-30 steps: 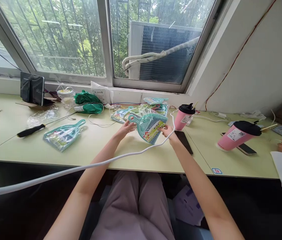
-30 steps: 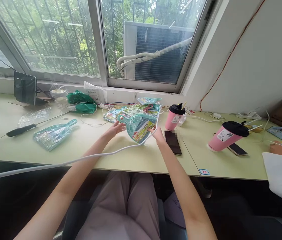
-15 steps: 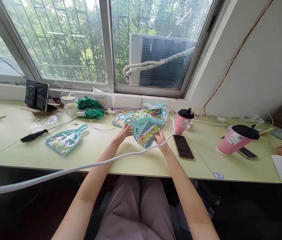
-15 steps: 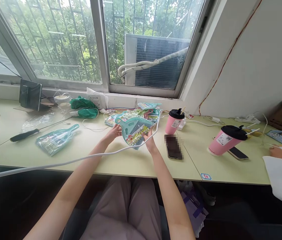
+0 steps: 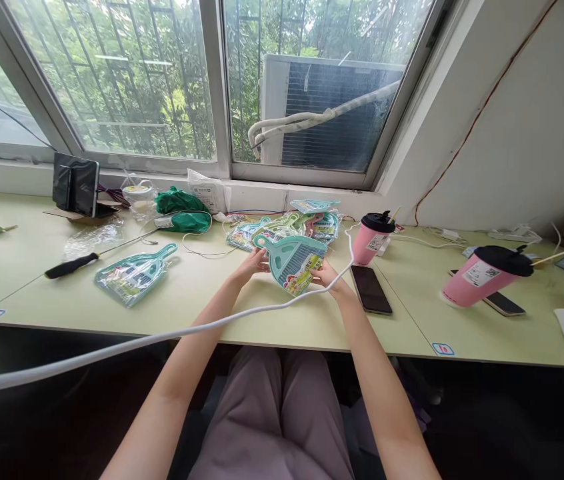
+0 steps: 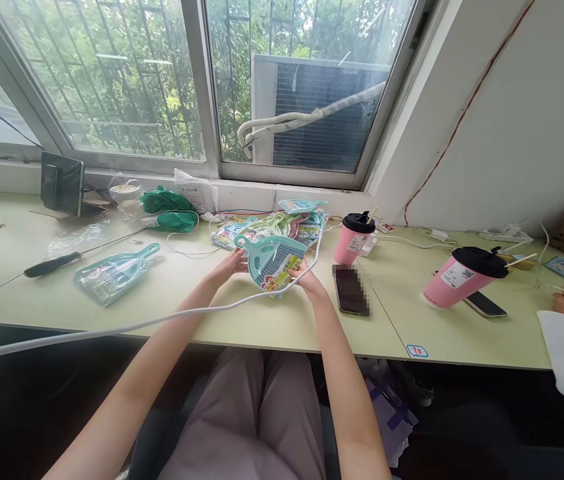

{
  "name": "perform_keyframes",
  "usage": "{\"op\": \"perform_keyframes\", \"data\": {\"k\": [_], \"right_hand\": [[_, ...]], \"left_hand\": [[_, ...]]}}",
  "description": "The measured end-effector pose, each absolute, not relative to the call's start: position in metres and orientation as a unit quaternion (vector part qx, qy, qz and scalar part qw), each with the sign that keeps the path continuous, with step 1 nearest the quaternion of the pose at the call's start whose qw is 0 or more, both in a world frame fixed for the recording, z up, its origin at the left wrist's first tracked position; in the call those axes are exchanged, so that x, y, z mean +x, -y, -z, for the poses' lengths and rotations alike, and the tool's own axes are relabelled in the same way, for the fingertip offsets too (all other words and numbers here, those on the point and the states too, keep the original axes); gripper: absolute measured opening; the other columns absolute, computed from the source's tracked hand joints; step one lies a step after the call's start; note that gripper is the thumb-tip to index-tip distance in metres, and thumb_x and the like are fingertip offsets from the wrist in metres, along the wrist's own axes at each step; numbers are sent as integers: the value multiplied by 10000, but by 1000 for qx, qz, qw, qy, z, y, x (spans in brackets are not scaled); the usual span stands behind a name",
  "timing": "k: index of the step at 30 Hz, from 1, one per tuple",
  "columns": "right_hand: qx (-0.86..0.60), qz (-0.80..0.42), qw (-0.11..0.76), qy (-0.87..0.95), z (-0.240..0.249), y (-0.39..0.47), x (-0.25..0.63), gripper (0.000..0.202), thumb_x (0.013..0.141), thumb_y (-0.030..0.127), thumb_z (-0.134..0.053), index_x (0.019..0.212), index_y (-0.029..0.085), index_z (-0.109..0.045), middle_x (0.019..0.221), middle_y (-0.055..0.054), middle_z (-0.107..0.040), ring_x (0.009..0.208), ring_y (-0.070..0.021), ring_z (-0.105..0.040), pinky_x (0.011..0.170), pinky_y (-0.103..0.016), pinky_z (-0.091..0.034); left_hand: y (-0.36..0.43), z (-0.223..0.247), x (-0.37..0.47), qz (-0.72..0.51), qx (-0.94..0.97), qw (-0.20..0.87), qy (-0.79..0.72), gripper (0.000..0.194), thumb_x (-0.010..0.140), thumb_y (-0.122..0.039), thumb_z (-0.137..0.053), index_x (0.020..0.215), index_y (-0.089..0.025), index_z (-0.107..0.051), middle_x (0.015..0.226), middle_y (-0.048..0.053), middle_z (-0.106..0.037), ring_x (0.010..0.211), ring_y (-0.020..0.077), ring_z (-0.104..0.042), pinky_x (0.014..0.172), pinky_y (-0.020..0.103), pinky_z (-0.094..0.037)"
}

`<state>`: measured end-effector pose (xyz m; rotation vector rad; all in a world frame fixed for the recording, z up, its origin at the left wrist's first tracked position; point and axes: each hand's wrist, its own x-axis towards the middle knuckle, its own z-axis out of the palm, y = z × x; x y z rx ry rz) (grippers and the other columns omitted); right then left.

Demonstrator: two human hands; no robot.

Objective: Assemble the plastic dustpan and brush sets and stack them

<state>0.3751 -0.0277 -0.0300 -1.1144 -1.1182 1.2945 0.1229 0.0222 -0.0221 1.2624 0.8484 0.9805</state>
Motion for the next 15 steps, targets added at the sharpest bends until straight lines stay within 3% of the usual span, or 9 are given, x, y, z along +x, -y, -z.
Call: {"op": "perform_keyframes", "data": {"k": [4, 7, 11, 15], "right_hand": [[-492, -522, 537, 444, 29, 27, 368, 467, 652, 177, -715, 1086, 274, -573, 1025, -7, -709, 861, -209, -683, 716, -354, -582], [-520, -482, 599, 374, 33, 24, 358, 400, 647, 183, -722, 990, 253, -528, 907, -5, -702, 832, -209, -678, 705, -346, -578], [-512, -399, 695, 311, 43, 24, 346, 429, 671, 239, -724, 953, 270, -403, 927, 0, -700, 879, -183, -679, 732, -309, -564], [-519, -319, 711, 352, 51, 26, 343, 382, 706, 364, -709, 939, 259, -426, 899, -7, -692, 835, -176, -675, 700, -294, -545]], "left_hand": [[-17, 21, 127, -427, 565, 592, -386, 503, 868, -541, -598, 1211, -182, -515, 1085, 116, -683, 718, 151, -661, 702, 287, -526], [-15, 21, 129, -420, 573, 592, -380, 494, 879, -511, -595, 1230, -172, -516, 1115, 125, -678, 729, 160, -673, 723, 305, -540], [-14, 22, 131, -421, 582, 592, -366, 486, 901, -489, -563, 1265, -172, -503, 1099, 125, -687, 735, 167, -683, 731, 318, -550], [-13, 21, 131, -426, 582, 591, -361, 475, 913, -482, -542, 1270, -170, -510, 1073, 125, -695, 754, 171, -686, 726, 310, -547]]}}
